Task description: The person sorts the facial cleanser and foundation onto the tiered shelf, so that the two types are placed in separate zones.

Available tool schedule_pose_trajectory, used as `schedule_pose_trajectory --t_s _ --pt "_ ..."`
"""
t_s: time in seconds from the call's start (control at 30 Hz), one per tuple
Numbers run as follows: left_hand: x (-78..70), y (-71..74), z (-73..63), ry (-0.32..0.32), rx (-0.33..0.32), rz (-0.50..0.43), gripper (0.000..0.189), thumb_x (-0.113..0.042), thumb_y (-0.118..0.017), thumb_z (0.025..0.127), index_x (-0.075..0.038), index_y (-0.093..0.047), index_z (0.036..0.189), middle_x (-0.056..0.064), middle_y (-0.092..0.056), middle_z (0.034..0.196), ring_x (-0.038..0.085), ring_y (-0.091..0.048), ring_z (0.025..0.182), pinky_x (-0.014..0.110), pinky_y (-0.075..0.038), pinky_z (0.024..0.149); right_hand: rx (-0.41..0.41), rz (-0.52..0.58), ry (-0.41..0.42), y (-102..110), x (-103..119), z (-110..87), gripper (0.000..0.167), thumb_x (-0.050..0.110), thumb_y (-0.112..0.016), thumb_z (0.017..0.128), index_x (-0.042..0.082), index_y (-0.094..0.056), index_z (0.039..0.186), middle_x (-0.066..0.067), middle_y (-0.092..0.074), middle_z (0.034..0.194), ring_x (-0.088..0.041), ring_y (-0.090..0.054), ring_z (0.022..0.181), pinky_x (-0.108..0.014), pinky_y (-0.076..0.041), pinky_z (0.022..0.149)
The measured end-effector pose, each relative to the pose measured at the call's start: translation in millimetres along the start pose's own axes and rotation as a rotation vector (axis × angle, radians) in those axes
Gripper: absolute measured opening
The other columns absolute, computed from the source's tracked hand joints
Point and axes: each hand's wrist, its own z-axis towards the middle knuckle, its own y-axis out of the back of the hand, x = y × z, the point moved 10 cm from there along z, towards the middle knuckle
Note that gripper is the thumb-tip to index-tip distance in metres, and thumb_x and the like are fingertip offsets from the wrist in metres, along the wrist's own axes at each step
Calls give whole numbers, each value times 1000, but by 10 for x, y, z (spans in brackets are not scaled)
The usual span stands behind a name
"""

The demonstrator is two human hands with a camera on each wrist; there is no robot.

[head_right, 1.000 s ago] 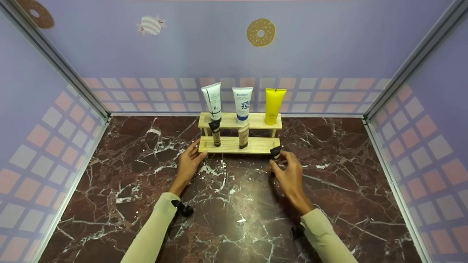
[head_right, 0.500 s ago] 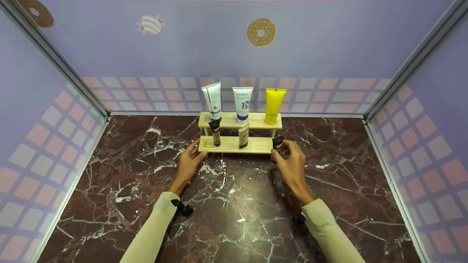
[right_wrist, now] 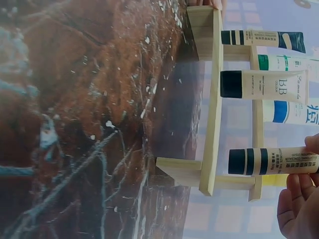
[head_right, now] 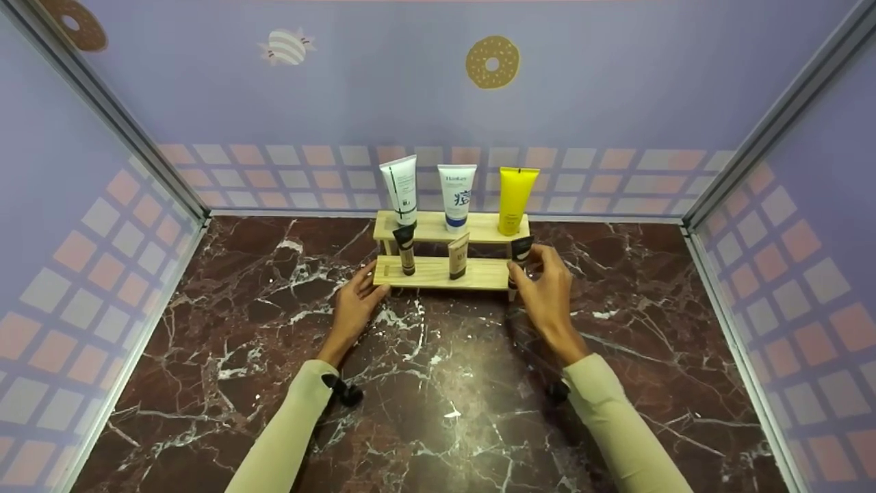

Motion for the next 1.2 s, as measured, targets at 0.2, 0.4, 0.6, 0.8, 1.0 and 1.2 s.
schedule_pose_trajectory --t_s 0.2,0.4,0.6,0.8,1.0,1.2 --pt "-4 -19 -1 -10 12 11 67 -16 -80 104 1 -51 163 25 -62 153 35 -63 142 47 -57 113 -13 -15 -8 -43 -31 113 26 0 -88 92 -6 -74 113 -18 -76 97 -22 -66 84 -22 -52 77" --pt "-28 -24 -13 -14 -5 -7 66 -13 -81 103 2 -53 161 27 -63 151 39 -63 141 50 -56 112 -12 -26 -26 -84 -77 174 27 2 -88 92 -6 -73 113 -18 -76 100 -21 -66 84 -17 -50 76" --pt "-16 -42 -5 -15 -14 -6 64 -12 -82 102 1 -56 159 26 -65 149 37 -64 141 50 -56 113 -9 -44 -37 -107 -119 206 29 3 -87 93 -8 -72 115 -21 -76 103 -27 -66 87 -20 -49 77" --pt "-6 -67 -6 -5 -7 -26 63 -12 -82 102 -1 -57 159 26 -65 149 37 -63 141 51 -56 113 -3 -44 -49 -126 -154 211 31 2 -87 93 -10 -71 117 -24 -74 105 -32 -67 90 -29 -52 80" --pt "-6 -78 -10 -4 -1 -15 64 -13 -82 102 0 -56 160 26 -63 151 37 -63 142 50 -55 114 7 -55 -31 -165 -157 180 30 2 -88 92 -9 -71 115 -22 -76 102 -30 -68 87 -26 -52 78" --pt "-29 -114 -26 -22 17 -6 65 -11 -80 103 3 -53 160 28 -63 151 39 -63 141 49 -57 112 10 -52 -30 -151 -179 130 31 2 -88 93 -9 -70 116 -23 -76 104 -30 -70 88 -24 -53 79"
